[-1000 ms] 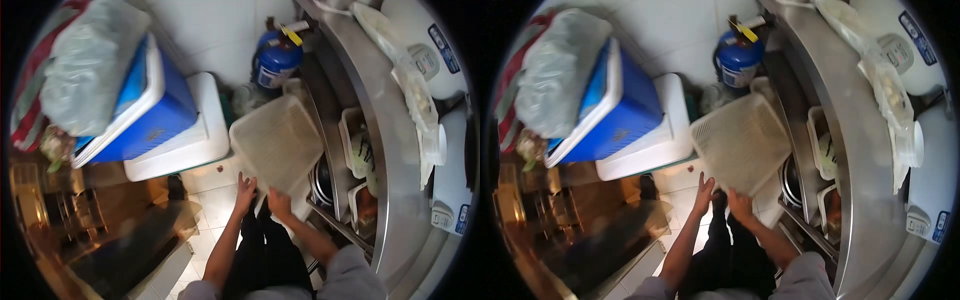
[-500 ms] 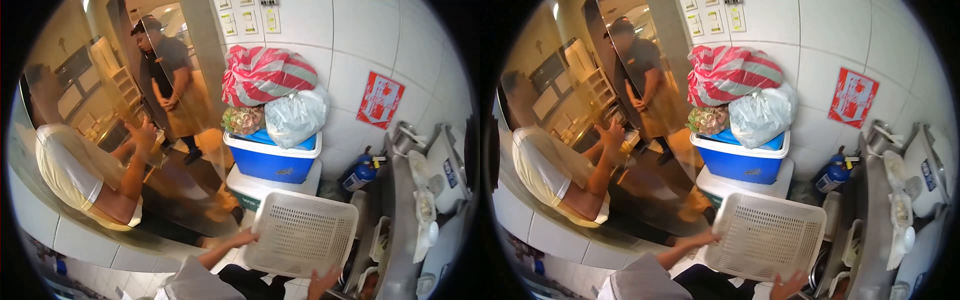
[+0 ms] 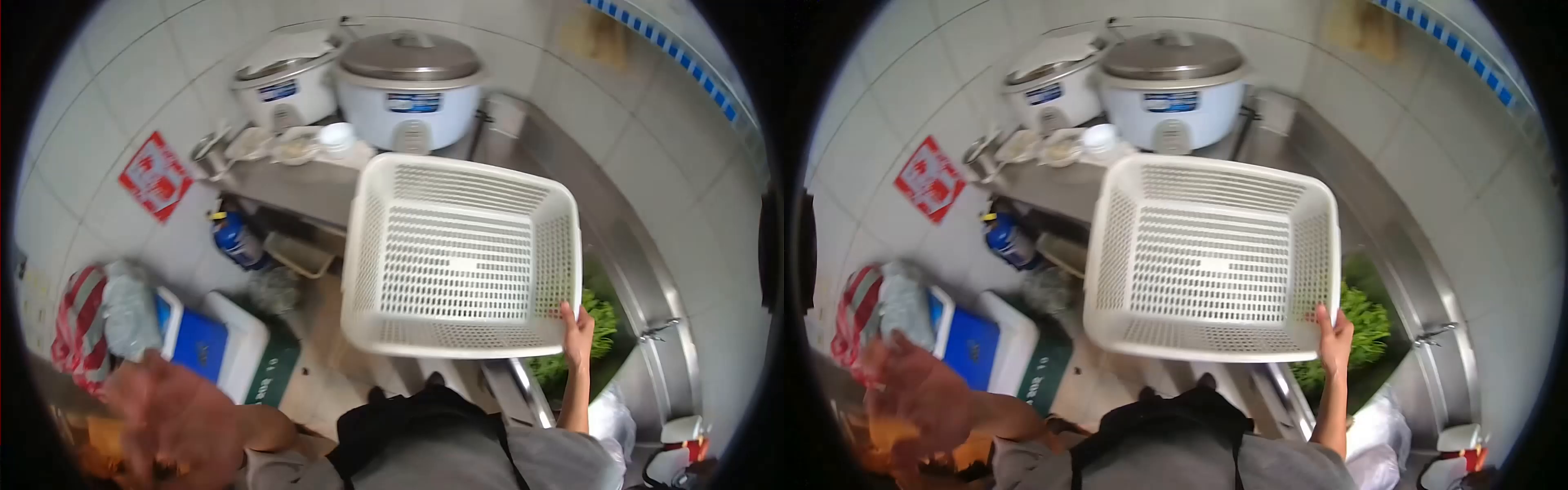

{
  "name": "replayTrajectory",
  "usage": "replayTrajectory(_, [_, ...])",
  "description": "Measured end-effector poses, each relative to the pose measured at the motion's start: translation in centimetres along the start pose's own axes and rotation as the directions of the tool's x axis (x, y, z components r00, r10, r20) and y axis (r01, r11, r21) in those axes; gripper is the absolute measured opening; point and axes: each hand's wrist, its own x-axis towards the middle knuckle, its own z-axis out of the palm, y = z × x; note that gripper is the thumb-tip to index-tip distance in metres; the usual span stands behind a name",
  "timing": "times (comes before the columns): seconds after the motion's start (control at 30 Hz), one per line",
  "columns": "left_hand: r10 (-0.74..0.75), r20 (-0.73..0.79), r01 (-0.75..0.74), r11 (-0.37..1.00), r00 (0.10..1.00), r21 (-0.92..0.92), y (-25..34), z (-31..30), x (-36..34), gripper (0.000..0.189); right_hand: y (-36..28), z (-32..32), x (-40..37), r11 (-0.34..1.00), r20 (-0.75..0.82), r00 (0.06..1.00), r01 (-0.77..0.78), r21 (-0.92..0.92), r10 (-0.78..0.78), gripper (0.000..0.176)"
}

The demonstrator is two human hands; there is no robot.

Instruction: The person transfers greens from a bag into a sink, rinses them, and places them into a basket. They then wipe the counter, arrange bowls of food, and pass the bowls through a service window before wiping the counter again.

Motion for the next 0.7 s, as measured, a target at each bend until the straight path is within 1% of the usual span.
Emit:
replayTrajectory(0.03, [0.023,-0.047,-0.031,0.984,0.999,-0.174,0.2,2.0,-0.1,0.031,0.9,-3.4,0.3,0.997,-0.095,0.995,0.031,-0.070,-0.038,0.037])
replayTrajectory(0.07, [0.000,-0.067,-0.013,0.981,0.998,-0.193,-1.5,2.6,0.7,0.031,1.0,-4.1,0.6,0.999,-0.174,0.984,0.034,-0.020,-0.037,0.037])
replayTrajectory(0.1, [0.061,0.290,0.025,0.958,0.955,-0.285,-1.8,5.1,0.6,0.045,1.9,-6.9,0.5,0.998,-0.258,0.966,0.043,0.050,-0.029,0.036])
replayTrajectory(0.13, [0.154,0.602,0.089,0.931,0.784,-0.354,-2.4,6.2,0.7,0.061,2.1,-8.0,0.1,0.997,-0.311,0.950,0.037,0.066,-0.015,0.037])
replayTrajectory(0.17, [0.157,0.600,0.109,0.917,0.784,-0.384,-3.0,7.7,-0.3,0.061,3.1,-9.6,0.5,0.998,-0.346,0.938,0.029,0.061,-0.006,0.037])
replayTrajectory(0.23, [0.090,0.535,0.212,0.853,0.840,-0.476,-4.0,10.4,-2.2,0.040,5.6,-11.9,1.5,0.999,-0.438,0.899,-0.014,0.030,0.026,0.038])
replayTrajectory(0.27, [0.040,0.540,0.334,0.746,0.841,-0.576,-4.2,12.8,-2.7,0.028,6.4,-12.6,2.2,0.994,-0.460,0.885,-0.101,-0.045,0.069,0.037])
replayTrajectory(0.3, [0.035,0.544,0.349,0.732,0.839,-0.585,-4.3,13.8,-2.6,0.028,6.5,-12.4,2.8,0.996,-0.441,0.893,-0.090,0.022,0.090,0.036])
replayTrajectory(0.37, [0.131,0.710,0.437,0.707,0.692,-0.556,-4.7,15.3,-1.9,0.021,8.1,-11.9,4.3,0.995,-0.461,0.882,-0.099,0.029,0.101,0.036])
replayTrajectory(0.4, [0.115,0.482,0.274,0.700,0.868,-0.660,-4.4,17.1,-4.1,0.018,9.6,-11.5,5.2,0.996,-0.479,0.874,-0.092,-0.002,0.080,0.035])
replayTrajectory(0.43, [0.128,0.485,0.274,0.689,0.865,-0.671,-4.5,18.8,-4.9,0.018,11.2,-11.1,5.9,0.996,-0.498,0.865,-0.087,-0.034,0.058,0.035])
replayTrajectory(0.47, [0.206,0.379,0.229,0.516,0.902,-0.825,-5.1,20.9,-5.2,0.019,12.3,-10.5,6.7,0.994,-0.514,0.857,-0.073,-0.076,0.023,0.034])
replayTrajectory(0.5, [0.253,0.257,0.173,0.312,0.933,-0.934,-5.6,22.2,-5.4,0.019,12.5,-9.9,7.3,0.994,-0.518,0.855,-0.085,-0.071,0.036,0.034])
replayTrajectory(0.53, [0.254,0.260,0.181,0.297,0.932,-0.938,-5.7,22.5,-5.6,0.019,13.0,-9.3,7.9,0.994,-0.517,0.855,-0.092,-0.063,0.046,0.036])
replayTrajectory(0.57, [0.319,0.286,0.319,-0.056,0.903,-0.946,-5.9,22.6,-5.5,0.021,13.3,-8.7,8.7,0.993,-0.513,0.856,-0.102,-0.056,0.058,0.037])
replayTrajectory(0.6, [0.385,0.287,0.436,-0.390,0.877,-0.811,-6.1,22.4,-5.2,0.022,13.1,-8.0,9.3,0.991,-0.514,0.855,-0.118,-0.057,0.073,0.039])
replayTrajectory(0.63, [0.374,0.297,0.441,-0.396,0.879,-0.805,-6.3,21.6,-4.7,0.022,12.9,-7.5,9.9,0.989,-0.510,0.856,-0.138,-0.060,0.089,0.040])
replayTrajectory(0.67, [0.367,0.420,0.501,-0.160,0.830,-0.851,-6.4,20.2,-4.0,0.026,13.3,-7.1,10.7,0.989,-0.505,0.858,-0.140,-0.055,0.093,0.041])
replayTrajectory(0.7, [0.339,0.529,0.536,0.080,0.778,-0.840,-6.7,19.2,-3.1,0.030,13.3,-6.4,11.4,0.990,-0.496,0.859,-0.139,0.012,0.126,0.040])
